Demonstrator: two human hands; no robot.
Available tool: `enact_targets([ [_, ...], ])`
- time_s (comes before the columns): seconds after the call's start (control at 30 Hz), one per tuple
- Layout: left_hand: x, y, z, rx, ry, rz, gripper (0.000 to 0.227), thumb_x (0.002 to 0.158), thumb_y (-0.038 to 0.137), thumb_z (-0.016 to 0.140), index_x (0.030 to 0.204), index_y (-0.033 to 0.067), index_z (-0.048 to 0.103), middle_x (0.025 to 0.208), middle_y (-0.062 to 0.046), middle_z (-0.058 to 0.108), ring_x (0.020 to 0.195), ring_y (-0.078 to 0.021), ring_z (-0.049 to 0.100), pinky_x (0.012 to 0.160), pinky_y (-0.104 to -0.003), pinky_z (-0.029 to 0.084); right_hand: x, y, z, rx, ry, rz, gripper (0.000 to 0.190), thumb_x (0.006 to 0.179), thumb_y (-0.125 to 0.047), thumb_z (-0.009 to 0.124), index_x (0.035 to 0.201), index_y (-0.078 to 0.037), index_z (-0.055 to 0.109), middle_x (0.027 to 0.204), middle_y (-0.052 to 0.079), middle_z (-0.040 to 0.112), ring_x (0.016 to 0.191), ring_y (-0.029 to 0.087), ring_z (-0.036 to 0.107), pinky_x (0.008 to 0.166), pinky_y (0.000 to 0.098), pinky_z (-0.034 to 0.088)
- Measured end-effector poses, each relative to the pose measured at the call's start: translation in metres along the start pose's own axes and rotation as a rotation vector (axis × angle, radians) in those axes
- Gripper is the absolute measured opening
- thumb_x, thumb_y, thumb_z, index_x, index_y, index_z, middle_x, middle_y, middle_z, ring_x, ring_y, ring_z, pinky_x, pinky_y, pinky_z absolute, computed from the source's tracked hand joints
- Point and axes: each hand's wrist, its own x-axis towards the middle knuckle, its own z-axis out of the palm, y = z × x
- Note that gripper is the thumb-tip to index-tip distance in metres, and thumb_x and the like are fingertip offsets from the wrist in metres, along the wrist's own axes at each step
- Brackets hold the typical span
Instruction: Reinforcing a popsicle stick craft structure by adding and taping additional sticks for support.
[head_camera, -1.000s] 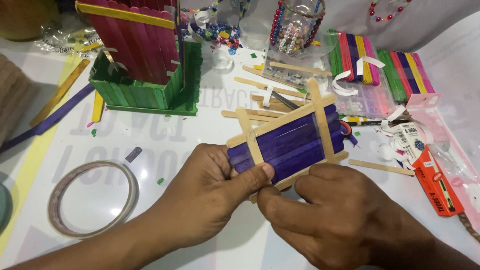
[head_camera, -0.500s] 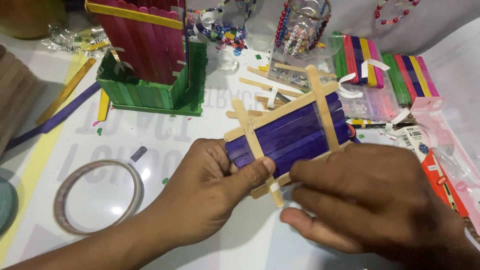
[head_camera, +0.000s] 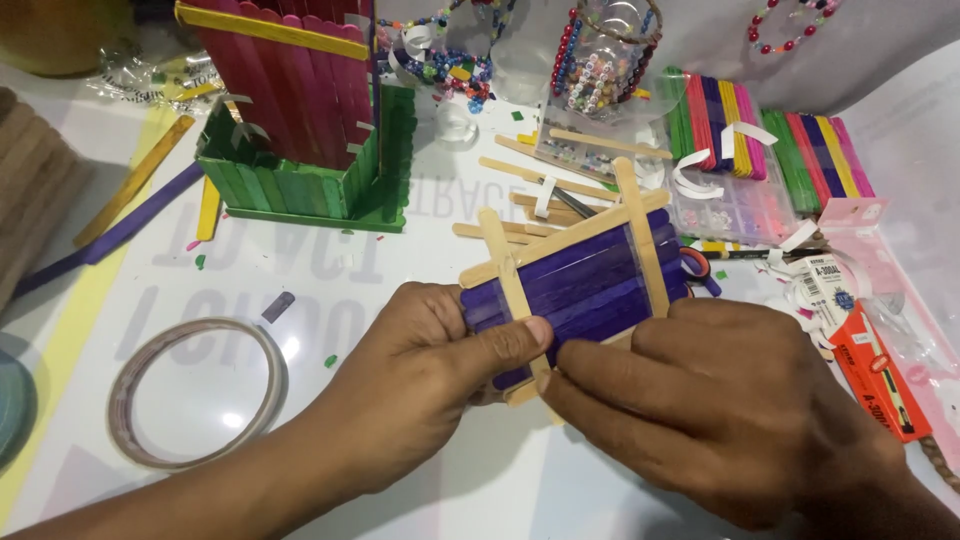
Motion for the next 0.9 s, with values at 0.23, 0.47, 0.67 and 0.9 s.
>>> enact_targets([
  [0.23,0.0,-0.005,-0.001,-0.032,-0.04,0.005,0.013,0.098,0.007,0.062,0.104,-0.0041,0.064,0.084,-0.006,0.06,0.077,-0.0141,0.054,0.069,-0.027,0.042,-0.005,0.005,0.004,0.029,0.037,0.033,0.016,0.094,-0.018,0.066,0.1,-0.005,0.074,0.104,0.013,0.073,0.065,0.023,0.065,0.052,0.0367,0.048],
  [0.47,-0.002,0.001,0.001,0.177,0.001,-0.07,0.028,0.107,0.023,0.052,0.095,-0.0009,0.063,0.079,-0.005,0.056,0.075,-0.0125,0.049,0.065,-0.027,0.04,-0.004,0.002,0.005,0.017,0.001,0.061,0.017,0.096,-0.016,0.062,0.1,-0.006,0.075,0.104,0.011,0.073,0.067,0.025,0.065,0.051,0.0381,0.047],
  [0.67,-0.004,0.001,0.002,0.332,-0.022,-0.056,0.032,0.108,0.024,0.05,0.085,0.0046,0.062,0.081,-0.001,0.057,0.075,-0.011,0.047,0.066,-0.027,0.04,0.005,-0.01,-0.002,-0.075,-0.093,0.064,0.011,0.096,-0.01,0.064,0.1,-0.001,0.07,0.098,0.011,0.071,0.055,0.025,0.053,0.047,0.0397,0.041],
  [0.9,-0.007,0.001,0.006,0.494,0.026,-0.055,0.045,0.11,0.028,0.051,0.068,0.0128,0.046,0.068,0.002,0.046,0.065,-0.0107,0.038,0.059,-0.03,0.032,0.008,-0.023,0.001,-0.223,-0.177,0.048,0.013,0.1,-0.01,0.062,0.09,-0.003,0.067,0.101,0.009,0.068,0.058,0.022,0.049,0.049,0.0385,0.041],
])
